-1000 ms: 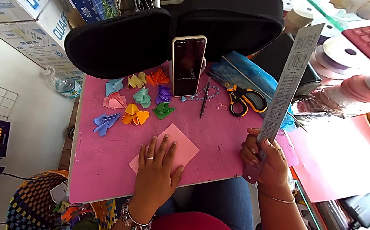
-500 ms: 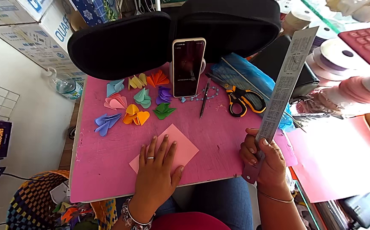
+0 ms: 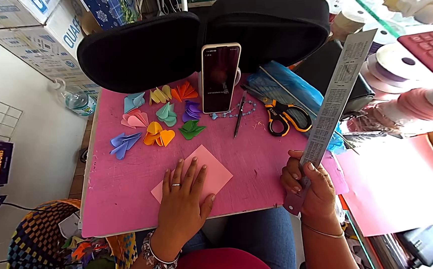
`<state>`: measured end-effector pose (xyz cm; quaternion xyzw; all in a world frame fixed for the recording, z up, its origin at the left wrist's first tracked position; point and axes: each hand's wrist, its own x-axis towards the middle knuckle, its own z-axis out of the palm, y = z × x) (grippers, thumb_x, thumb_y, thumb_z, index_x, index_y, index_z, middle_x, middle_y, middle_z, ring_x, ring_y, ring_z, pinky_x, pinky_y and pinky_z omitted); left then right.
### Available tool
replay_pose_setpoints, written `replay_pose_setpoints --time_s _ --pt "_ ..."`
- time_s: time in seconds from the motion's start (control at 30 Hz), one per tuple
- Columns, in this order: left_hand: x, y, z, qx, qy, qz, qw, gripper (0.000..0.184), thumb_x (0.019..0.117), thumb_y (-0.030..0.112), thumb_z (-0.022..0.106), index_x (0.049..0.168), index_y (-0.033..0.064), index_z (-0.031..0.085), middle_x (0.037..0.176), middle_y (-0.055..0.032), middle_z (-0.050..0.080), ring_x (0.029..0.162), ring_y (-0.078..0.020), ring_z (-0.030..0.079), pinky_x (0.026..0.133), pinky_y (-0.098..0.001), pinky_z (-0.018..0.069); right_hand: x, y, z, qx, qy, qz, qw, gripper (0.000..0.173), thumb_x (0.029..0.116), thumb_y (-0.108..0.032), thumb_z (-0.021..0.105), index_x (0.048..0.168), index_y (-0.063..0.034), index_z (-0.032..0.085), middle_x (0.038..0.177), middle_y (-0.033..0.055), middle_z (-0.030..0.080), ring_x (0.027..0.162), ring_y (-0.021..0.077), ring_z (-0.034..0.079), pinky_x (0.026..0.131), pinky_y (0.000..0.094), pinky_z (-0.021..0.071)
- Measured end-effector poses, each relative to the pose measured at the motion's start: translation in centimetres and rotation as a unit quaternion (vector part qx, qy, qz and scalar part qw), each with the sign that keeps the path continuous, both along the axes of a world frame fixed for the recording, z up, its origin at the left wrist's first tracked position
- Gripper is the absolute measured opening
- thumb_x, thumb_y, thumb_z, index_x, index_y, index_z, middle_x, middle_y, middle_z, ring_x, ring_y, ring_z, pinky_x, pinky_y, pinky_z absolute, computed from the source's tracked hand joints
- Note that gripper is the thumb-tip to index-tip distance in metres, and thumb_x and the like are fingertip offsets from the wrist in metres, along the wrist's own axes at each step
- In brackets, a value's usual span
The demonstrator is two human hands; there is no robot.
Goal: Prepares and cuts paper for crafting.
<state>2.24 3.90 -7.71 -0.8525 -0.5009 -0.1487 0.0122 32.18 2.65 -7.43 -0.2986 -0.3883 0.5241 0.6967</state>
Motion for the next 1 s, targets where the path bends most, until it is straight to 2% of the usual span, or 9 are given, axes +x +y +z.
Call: replay_pose_setpoints --time_s 1.0 --pt "0.03 -0.01 0.06 -0.002 -0.006 0.001 1.0 0.066 0.1038 0.06 0.027 0.15 0.0203 0.053 0.159 -0.0082 0.046 0.148 -0.0411 0.038 0.115 -0.0641 0.0274 0.03 0.02 -0.04 0.003 0.001 0.0 1.0 0.031 0.104 -0.03 0.058 0.126 -0.0089 0.064 0.074 -0.0058 0.061 0.052 0.0018 0.053 0.048 0.015 0.0458"
